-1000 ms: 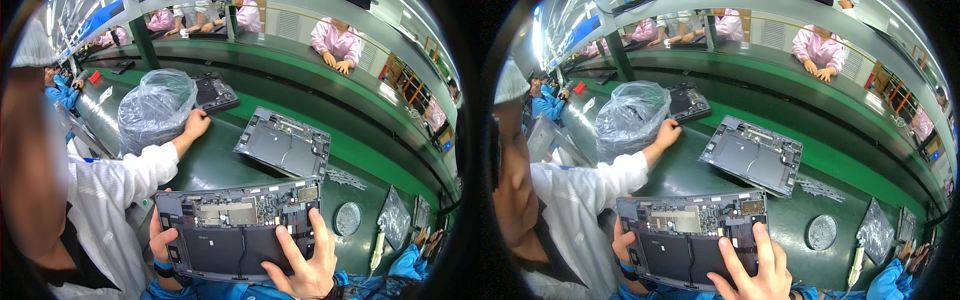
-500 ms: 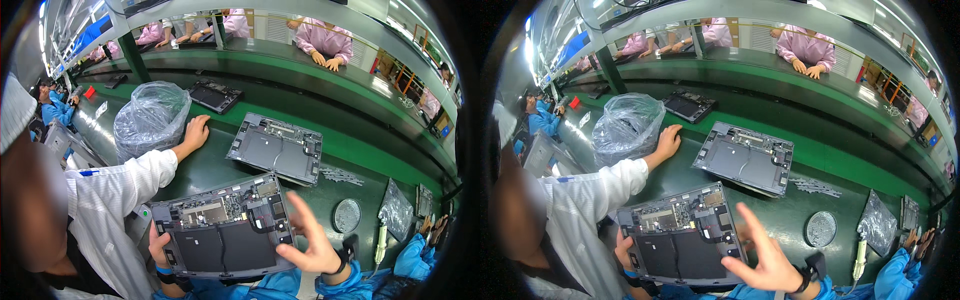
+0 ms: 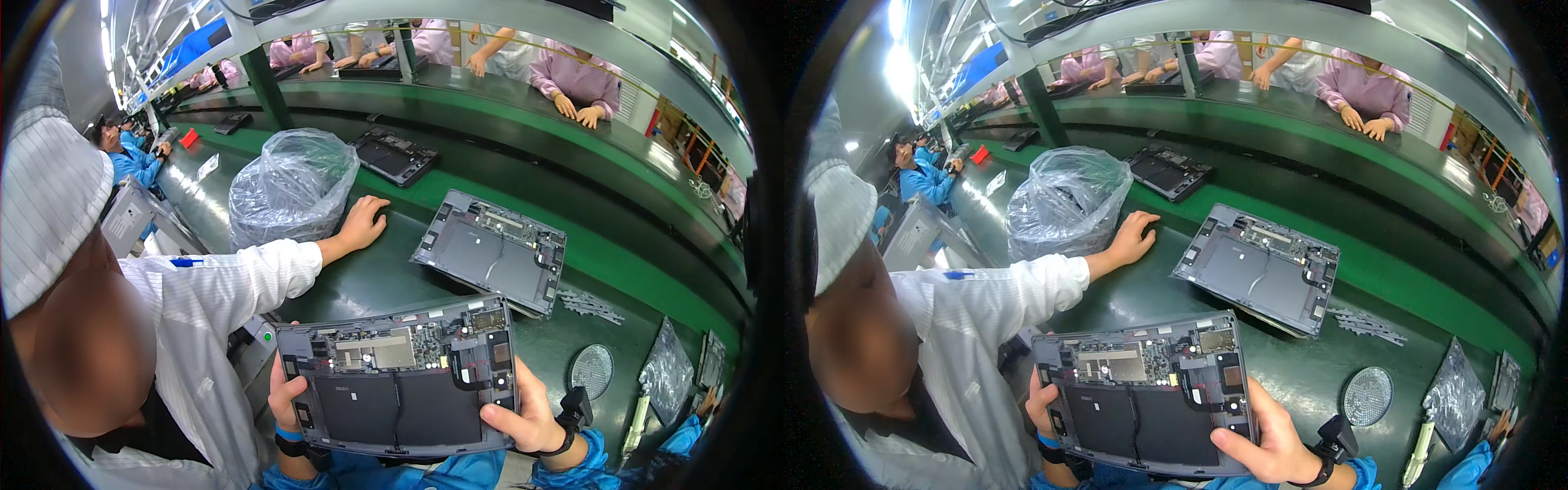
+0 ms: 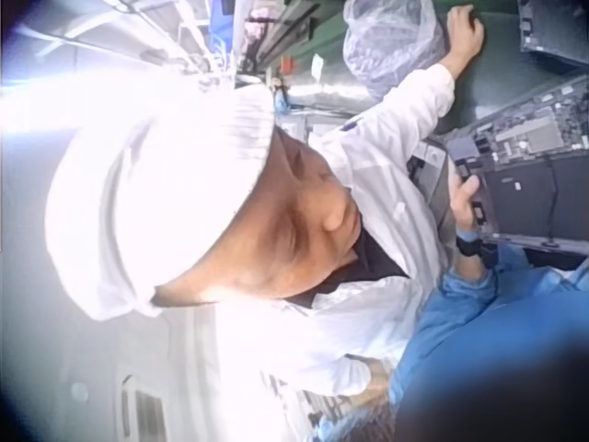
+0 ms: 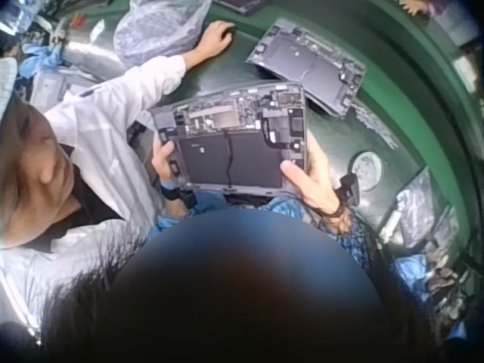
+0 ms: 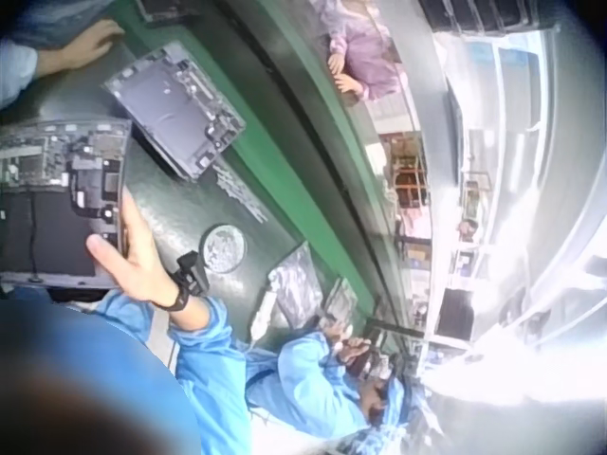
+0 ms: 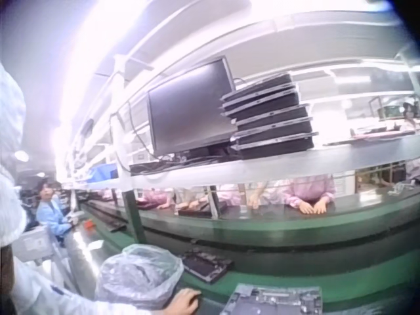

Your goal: Assembling internal components of a tablet or laptop device on a factory production line.

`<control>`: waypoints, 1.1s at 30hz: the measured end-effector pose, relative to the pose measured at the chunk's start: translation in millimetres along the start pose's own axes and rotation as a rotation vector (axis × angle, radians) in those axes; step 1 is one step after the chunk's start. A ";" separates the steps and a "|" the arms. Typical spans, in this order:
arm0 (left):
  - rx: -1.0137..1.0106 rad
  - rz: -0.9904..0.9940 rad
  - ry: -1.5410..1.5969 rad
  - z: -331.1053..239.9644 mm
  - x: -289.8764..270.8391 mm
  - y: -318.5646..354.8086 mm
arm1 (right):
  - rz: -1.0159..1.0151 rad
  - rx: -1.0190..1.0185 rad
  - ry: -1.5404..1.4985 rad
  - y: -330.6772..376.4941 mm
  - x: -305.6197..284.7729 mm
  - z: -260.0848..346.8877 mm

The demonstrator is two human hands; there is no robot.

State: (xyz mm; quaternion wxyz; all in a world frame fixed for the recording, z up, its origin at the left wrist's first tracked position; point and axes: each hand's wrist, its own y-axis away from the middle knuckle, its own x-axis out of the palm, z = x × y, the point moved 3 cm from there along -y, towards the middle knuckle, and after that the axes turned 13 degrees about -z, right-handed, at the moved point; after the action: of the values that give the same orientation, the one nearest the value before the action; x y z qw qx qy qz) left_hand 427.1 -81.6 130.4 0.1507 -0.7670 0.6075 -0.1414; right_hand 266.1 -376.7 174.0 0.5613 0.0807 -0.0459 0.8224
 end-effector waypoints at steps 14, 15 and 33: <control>-0.422 -0.488 0.511 -86.8 -44.7 205.8 | -0.052 -0.012 0.042 13.9 1.2 -1.2; -0.326 -0.370 0.572 -86.8 -43.4 205.1 | -0.058 -0.008 0.009 15.5 4.1 -0.5; -0.527 0.737 -0.303 -201.0 -68.5 46.4 | 0.277 -0.126 -0.178 22.9 20.0 -2.3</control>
State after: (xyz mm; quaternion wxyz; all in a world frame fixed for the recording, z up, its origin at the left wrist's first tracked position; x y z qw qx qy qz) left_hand 290.2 -36.9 293.2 0.0782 -0.5243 0.8254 0.1939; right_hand 237.5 -366.3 175.7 0.4401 0.1106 -0.1577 0.8770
